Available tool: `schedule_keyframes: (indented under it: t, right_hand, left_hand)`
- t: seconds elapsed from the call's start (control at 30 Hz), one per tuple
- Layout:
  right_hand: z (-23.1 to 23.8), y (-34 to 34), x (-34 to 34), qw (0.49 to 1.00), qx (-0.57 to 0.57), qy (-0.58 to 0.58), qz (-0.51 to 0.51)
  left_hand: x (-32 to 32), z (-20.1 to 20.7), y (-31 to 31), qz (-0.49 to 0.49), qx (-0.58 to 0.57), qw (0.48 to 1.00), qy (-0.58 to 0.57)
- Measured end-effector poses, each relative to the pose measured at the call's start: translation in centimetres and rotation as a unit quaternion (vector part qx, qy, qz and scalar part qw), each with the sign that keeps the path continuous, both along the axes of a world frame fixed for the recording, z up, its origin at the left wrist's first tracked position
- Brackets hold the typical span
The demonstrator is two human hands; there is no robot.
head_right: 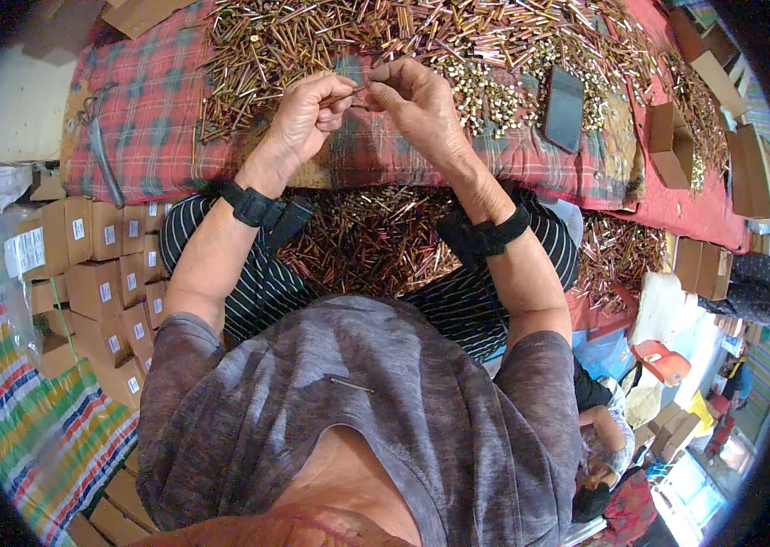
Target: Sorting small metal parts or electrical components on a table.
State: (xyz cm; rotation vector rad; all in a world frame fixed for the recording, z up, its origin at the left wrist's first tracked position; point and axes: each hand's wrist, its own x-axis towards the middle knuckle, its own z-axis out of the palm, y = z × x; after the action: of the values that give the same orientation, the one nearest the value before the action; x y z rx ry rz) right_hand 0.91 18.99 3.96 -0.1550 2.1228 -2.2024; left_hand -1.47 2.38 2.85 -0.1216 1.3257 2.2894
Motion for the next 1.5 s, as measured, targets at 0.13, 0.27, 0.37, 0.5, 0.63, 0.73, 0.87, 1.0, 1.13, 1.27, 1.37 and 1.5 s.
schedule_keyframes:
  t: [0.13,0.27,0.37,0.5,0.63,0.73,0.87,1.0,1.13,1.27,1.37,1.5]
  right_hand:
    - [-0.6,-0.2,0.0,0.999,0.035,0.031,0.009]
    - [-0.6,-0.3,0.1,0.997,0.062,0.052,0.015]
    - [-0.8,-0.4,0.3,0.996,0.070,0.058,0.011]
    - [-1.0,-0.4,0.4,0.984,0.148,0.102,-0.012]
    - [0.0,-0.3,0.6,0.965,0.247,0.092,-0.006]
    - [0.3,-0.1,0.5,0.935,0.349,0.061,0.002]
    - [0.3,-0.4,0.8,0.983,0.180,0.044,0.009]
    - [0.0,-0.4,1.0,0.942,0.294,0.162,-0.010]
    - [-0.4,-0.5,1.1,0.964,0.251,0.086,-0.011]
    - [-0.3,1.4,0.0,0.955,0.287,0.003,0.067]
    - [-1.0,3.0,-1.3,0.847,0.517,0.109,-0.058]
    - [-4.4,4.9,-3.4,0.808,0.559,0.118,-0.140]
  left_hand:
    - [0.0,0.3,0.0,-0.003,-0.009,1.000,0.005]
    - [0.0,-0.3,-0.4,-0.001,0.002,1.000,0.006]
    - [0.0,-0.3,-0.3,0.001,0.001,1.000,0.004]
    - [0.0,-0.4,-0.3,0.000,-0.025,0.999,0.025]
    - [0.1,-0.4,-0.1,-0.006,-0.067,0.996,0.066]
    - [0.5,-0.2,0.2,-0.018,-0.093,0.992,0.082]
    - [0.4,-0.3,0.3,-0.013,-0.080,0.994,0.077]
    - [0.5,-0.5,0.2,-0.029,-0.073,0.993,0.091]
    - [0.3,-0.8,0.1,-0.023,-0.074,0.993,0.093]
    - [0.1,0.0,-0.9,-0.294,-0.127,0.930,0.179]
    - [0.3,0.2,-0.9,-0.250,-0.339,0.837,0.349]
    - [-0.9,-3.6,-0.6,-0.089,-0.552,0.676,0.480]
